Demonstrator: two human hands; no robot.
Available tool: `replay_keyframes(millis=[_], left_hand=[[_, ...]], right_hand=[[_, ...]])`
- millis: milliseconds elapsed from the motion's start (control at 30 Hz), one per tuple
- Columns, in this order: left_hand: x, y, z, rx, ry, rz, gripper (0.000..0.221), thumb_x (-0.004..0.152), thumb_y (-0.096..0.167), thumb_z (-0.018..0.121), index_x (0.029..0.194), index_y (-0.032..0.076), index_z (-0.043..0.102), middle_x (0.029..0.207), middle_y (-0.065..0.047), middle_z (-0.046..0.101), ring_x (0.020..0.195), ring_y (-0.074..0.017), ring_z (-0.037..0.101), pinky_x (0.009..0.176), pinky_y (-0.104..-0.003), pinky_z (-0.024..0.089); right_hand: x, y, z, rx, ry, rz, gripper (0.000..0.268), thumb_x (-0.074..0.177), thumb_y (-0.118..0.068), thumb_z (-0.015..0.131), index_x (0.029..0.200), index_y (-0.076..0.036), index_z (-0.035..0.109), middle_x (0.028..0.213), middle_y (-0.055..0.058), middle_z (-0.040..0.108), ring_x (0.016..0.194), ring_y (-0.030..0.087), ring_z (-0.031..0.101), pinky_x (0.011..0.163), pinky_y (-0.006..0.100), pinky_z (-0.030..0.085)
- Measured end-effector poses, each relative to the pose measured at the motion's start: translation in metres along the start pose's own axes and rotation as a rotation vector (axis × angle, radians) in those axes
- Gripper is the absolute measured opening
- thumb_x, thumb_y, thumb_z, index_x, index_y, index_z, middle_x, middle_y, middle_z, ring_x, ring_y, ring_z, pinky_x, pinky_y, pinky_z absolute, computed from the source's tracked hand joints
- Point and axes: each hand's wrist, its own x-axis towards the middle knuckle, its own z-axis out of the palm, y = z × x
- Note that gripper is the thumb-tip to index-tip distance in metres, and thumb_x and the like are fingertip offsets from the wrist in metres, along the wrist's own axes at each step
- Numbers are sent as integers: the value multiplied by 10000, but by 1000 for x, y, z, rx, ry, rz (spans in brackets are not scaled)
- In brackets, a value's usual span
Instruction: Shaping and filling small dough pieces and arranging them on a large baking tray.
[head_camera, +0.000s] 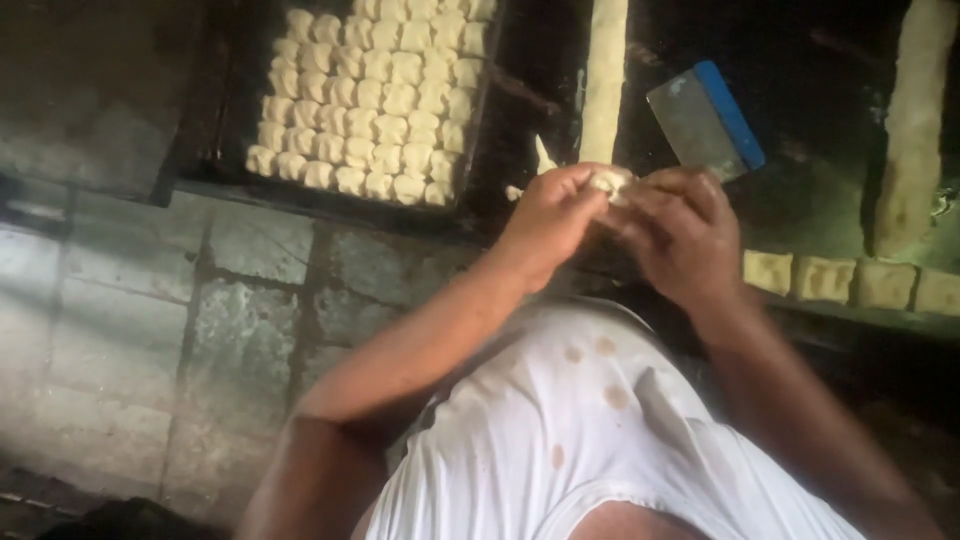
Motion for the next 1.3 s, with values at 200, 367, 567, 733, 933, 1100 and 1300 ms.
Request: replay_keyframes(millis=[200, 367, 567, 733, 933, 1100, 1300], left_hand=[[-10, 23, -1, -44, -119, -80, 233, 1044, 64, 558, 1255, 1, 638, 1059, -95, 733, 937, -150, 719, 835, -303, 611], [-17, 26, 4, 448, -20, 306, 67, 1044, 90, 573, 1102, 55, 572, 939, -14, 719, 832, -90, 740, 720, -249, 606], [-26, 19, -9, 318, -126, 374, 156, 1011, 56, 727, 940, 44, 589, 866, -50, 694, 819, -114, 699, 716, -290, 607], [-33, 41, -8, 47, -90, 194, 332, 866, 74, 733, 1112, 131, 518, 949, 49, 721, 931, -18, 719, 820, -215, 624], [-31, 25, -32, 362, -113, 59, 232, 970, 121, 687, 1174, 13, 714, 974, -50, 785, 858, -95, 758, 797, -232, 633], [-36, 32, -58, -152, 4, -1, 315, 976, 152, 685, 1244, -14, 689, 1023, -66, 754, 903, -105, 702, 772, -252, 574], [-37, 47, -85, 453, 195, 198, 254, 931, 247, 731, 1101, 61, 769, 877, -71, 778, 716, -143, 724, 665, -296, 555]], right_hand=[[-11, 10, 0, -165, -15, -126, 322, 702, -66, 888, 965, -57, 703, 1090, 125, 653, 1024, 296, 636, 830, 468, 541], [-10, 31, 0, -23, -109, -36, 187, 849, -132, 858, 992, -115, 739, 1052, 76, 690, 936, 200, 667, 743, 354, 541], [37, -4, -14, 642, -206, 824, 172, 956, -10, 686, 1118, -65, 702, 1071, 92, 710, 911, 160, 715, 770, 245, 625], [25, 27, -6, 864, -238, 982, 142, 912, 62, 695, 1043, 7, 701, 993, 115, 726, 911, 168, 729, 817, 243, 642], [28, -15, 8, 3, -174, 238, 209, 893, -32, 882, 1047, -45, 742, 1018, 120, 747, 796, 174, 669, 646, 342, 512], [43, -27, 32, -84, -70, -295, 426, 665, -284, 918, 947, -26, 732, 996, 133, 681, 882, 270, 667, 720, 384, 550], [62, -12, 56, -63, -161, -407, 151, 922, -67, 879, 954, -118, 740, 1118, 41, 719, 986, 211, 710, 814, 397, 573]])
